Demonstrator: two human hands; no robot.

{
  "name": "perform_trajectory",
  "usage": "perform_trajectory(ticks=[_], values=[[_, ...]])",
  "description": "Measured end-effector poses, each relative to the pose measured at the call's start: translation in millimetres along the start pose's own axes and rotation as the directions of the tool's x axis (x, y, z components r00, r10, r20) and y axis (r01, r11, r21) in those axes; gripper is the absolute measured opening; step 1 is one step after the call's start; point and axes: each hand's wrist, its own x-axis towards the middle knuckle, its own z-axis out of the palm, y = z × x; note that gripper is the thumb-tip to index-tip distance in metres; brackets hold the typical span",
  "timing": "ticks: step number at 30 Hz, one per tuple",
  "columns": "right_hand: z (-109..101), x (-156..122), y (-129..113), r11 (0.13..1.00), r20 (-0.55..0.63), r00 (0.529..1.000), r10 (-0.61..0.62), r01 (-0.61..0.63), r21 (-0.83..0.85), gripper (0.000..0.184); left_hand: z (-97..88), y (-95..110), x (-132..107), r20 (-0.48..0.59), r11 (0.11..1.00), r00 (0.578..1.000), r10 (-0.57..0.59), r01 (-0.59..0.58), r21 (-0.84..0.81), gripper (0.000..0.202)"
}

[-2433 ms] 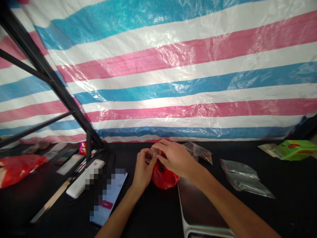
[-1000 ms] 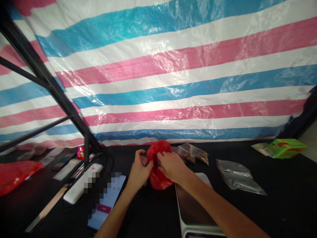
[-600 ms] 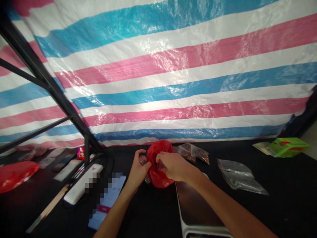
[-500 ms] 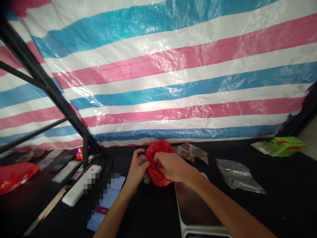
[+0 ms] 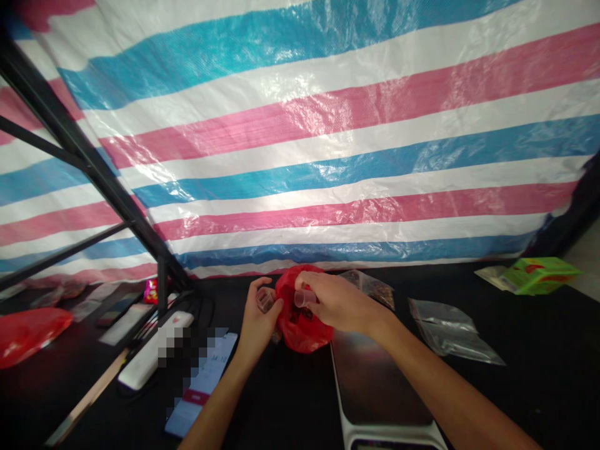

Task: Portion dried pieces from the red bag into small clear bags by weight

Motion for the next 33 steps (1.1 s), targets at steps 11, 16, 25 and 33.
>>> perform_trajectory(ticks=[11, 16, 25, 33], values=[[22, 1, 10, 0.995, 0.077, 0.996, 0.033, -0.025, -0.095, 0.025, -0.3, 4, 0, -0.039, 0.997, 0.999, 0.015, -0.012, 0.080, 0.040], [12, 6, 6, 0.997, -0.040, 0.997, -0.071, 0.070, -0.035, 0.037, 1.5, 12, -9, -0.036, 0.944, 0.974, 0.223, -0.206, 0.259, 0.042], [15, 6, -28, 0.964, -0.082, 0.962, -0.262, 0.256, -0.074, 0.006, 3.6, 3, -16, 0.014, 0.941, 0.958, 0.286, -0.284, 0.186, 0.056], [4, 3, -30, 0.971, -0.157, 0.958, -0.241, 0.235, -0.055, 0.012, 5.2, 0, -22, 0.109, 0.832, 0.865, 0.491, -0.502, 0.235, 0.063]])
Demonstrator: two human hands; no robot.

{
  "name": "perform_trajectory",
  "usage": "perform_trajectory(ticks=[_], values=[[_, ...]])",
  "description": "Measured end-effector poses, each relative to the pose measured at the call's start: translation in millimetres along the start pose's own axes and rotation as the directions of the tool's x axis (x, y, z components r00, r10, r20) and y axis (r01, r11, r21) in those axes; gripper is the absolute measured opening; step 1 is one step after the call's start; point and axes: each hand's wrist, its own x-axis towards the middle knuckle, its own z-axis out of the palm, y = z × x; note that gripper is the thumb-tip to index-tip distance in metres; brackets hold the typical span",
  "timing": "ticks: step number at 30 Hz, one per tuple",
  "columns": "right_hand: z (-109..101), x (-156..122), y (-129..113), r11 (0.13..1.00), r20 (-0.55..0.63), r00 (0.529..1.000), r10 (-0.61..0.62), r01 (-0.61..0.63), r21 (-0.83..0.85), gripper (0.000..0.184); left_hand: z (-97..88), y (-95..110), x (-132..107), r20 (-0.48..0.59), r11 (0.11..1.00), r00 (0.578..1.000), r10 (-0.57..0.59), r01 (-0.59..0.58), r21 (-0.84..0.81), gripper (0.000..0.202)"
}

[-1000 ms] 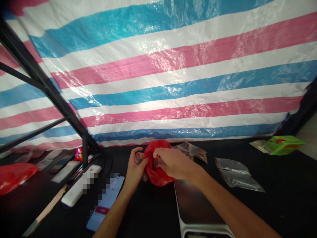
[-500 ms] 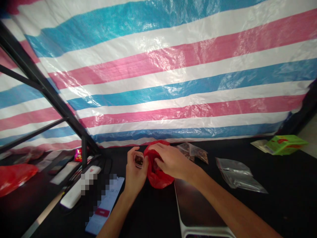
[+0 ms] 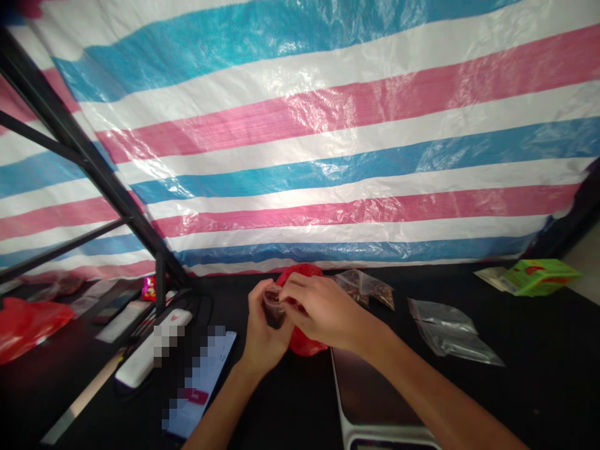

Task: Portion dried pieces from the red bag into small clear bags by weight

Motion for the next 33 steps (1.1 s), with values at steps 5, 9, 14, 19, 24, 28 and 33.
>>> perform_trajectory(ticks=[5, 9, 14, 19, 24, 28, 33], values=[[-46, -24, 15, 0.955, -0.099, 0.980, 0.171, -0.140, 0.260, 0.013, -10.8, 0, 1, 0.090, 0.953, 0.949, 0.303, -0.301, -0.033, 0.069], [-53, -69, 44, 0.881, -0.015, 0.955, 0.295, -0.265, 0.393, 0.030, -13.7, 11, 2, 0.372, 0.961, 0.895, 0.247, -0.275, 0.022, 0.055], [-18, -109, 77, 0.814, 0.162, 0.916, 0.367, -0.401, 0.420, 0.030, 7.1, 8, -11, 0.567, 0.900, 0.822, -0.045, -0.213, 0.380, 0.044], [-11, -112, 79, 0.857, 0.174, 0.914, 0.366, -0.404, 0.319, 0.008, 21.2, -11, -25, 0.366, 0.774, 0.894, -0.260, -0.034, 0.632, 0.039], [-15, -113, 80, 0.946, -0.013, 0.956, 0.294, -0.289, 0.148, 0.041, 22.7, -9, -26, 0.272, 0.746, 0.898, -0.345, 0.087, 0.660, 0.030], [-12, -117, 89, 0.962, -0.127, 0.954, 0.272, -0.268, 0.045, 0.035, 26.2, -3, -27, 0.262, 0.773, 0.918, -0.297, 0.070, 0.631, 0.028], [-14, -119, 90, 0.966, -0.196, 0.946, 0.258, -0.257, 0.032, 0.028, 25.5, 1, -24, 0.223, 0.849, 0.966, -0.129, -0.009, 0.528, 0.025]])
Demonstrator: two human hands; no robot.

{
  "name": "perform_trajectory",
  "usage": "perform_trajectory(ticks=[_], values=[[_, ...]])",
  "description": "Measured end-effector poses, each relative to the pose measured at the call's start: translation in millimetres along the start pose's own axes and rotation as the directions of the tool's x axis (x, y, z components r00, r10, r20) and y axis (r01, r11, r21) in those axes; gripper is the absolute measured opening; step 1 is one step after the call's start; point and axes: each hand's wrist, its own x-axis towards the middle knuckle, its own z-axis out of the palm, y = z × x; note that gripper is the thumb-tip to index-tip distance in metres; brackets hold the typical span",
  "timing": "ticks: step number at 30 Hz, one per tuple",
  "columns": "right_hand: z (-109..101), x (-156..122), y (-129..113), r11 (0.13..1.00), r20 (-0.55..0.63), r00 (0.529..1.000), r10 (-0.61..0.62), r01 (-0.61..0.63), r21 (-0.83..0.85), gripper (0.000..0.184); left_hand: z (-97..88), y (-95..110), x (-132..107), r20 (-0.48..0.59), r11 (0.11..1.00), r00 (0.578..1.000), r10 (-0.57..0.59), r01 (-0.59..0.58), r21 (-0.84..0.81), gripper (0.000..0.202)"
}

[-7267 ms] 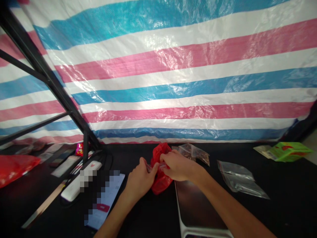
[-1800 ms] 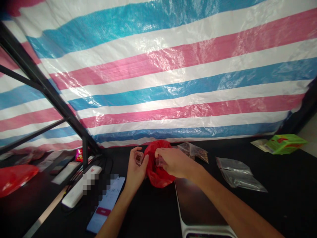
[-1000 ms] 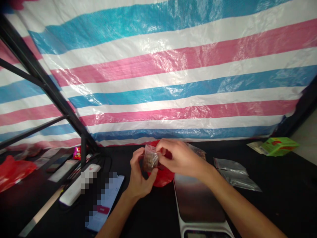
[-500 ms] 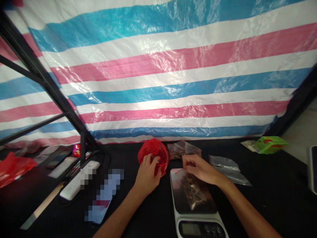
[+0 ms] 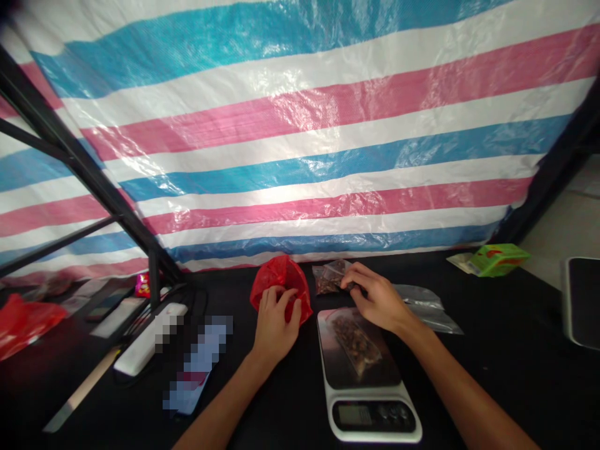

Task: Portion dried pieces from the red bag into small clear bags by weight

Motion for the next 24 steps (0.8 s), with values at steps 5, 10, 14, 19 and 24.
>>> perform_trajectory(ticks=[5, 10, 14, 19, 24], values=[[-4, 0, -7, 1.000, 0.010, 1.000, -0.005, 0.005, 0.015, 0.028, -5.6, -1, 3, -0.086, 0.991, 0.993, 0.084, -0.092, -0.094, 0.021], [-5, -1, -10, 1.000, 0.024, 1.000, -0.010, 0.009, 0.026, 0.028, -7.7, -2, 4, -0.114, 0.981, 0.988, 0.103, -0.120, -0.152, 0.025], [-4, 0, -12, 1.000, 0.073, 0.997, 0.001, 0.000, -0.016, 0.027, -6.8, -3, 3, -0.127, 0.974, 0.985, 0.119, -0.141, -0.180, 0.025], [-1, 1, -19, 0.998, 0.186, 0.982, 0.026, -0.016, -0.054, 0.019, -7.4, -2, 2, -0.135, 0.969, 0.980, 0.146, -0.169, -0.179, 0.024], [1, 0, -24, 0.996, 0.290, 0.956, 0.046, -0.066, 0.061, 0.020, -9.7, 3, 1, -0.113, 0.961, 0.979, 0.167, -0.187, -0.203, 0.023]])
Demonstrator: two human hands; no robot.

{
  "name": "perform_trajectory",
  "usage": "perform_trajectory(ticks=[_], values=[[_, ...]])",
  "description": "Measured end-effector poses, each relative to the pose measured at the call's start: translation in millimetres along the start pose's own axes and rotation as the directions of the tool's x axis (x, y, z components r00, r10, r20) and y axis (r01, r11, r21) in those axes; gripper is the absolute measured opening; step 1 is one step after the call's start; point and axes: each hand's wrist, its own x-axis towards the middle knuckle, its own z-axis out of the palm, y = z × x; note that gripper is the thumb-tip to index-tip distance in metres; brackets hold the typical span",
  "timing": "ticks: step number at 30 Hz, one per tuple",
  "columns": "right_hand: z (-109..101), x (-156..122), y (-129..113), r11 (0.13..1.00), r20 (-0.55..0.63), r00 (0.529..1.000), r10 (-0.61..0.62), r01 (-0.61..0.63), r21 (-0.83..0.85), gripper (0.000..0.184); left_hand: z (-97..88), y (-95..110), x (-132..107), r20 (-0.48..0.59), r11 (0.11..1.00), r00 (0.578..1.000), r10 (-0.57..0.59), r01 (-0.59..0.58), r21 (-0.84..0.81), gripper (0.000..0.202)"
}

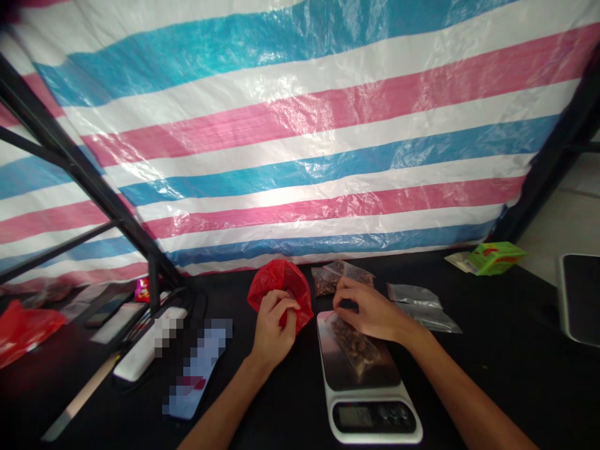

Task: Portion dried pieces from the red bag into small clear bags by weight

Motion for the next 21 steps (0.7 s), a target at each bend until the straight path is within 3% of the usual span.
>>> perform_trajectory(ticks=[4, 9, 12, 15, 18, 19, 21], values=[[2, 1, -2, 0.986, -0.029, 0.999, -0.016, 0.021, 0.168, 0.024, 2.8, 9, -3, 0.068, 0.994, 0.998, -0.015, 0.022, -0.109, 0.019], [6, 7, -16, 0.910, -0.136, 0.987, -0.085, 0.132, 0.392, 0.026, 5.4, 23, -6, 0.230, 0.900, 0.958, -0.174, 0.249, -0.358, 0.031], [14, 9, -24, 0.898, -0.207, 0.974, -0.087, 0.166, 0.406, 0.025, 9.1, 27, -6, 0.387, 0.724, 0.898, -0.209, 0.408, -0.556, 0.036], [28, 9, -27, 0.896, -0.256, 0.967, -0.010, 0.122, 0.427, 0.021, 17.3, 25, -5, 0.433, 0.466, 0.865, -0.252, 0.501, -0.729, 0.041], [42, 8, -31, 0.885, -0.226, 0.968, 0.106, 0.012, 0.465, 0.055, 24.6, 20, -2, 0.431, 0.287, 0.831, -0.351, 0.534, -0.796, 0.050], [45, 9, -32, 0.888, -0.203, 0.970, 0.132, -0.025, 0.459, 0.067, 25.6, 19, -1, 0.433, 0.254, 0.819, -0.377, 0.540, -0.802, 0.053], [51, 12, -34, 0.906, -0.169, 0.973, 0.154, -0.071, 0.417, 0.074, 24.7, 17, 3, 0.432, 0.236, 0.807, -0.404, 0.548, -0.802, 0.056]])
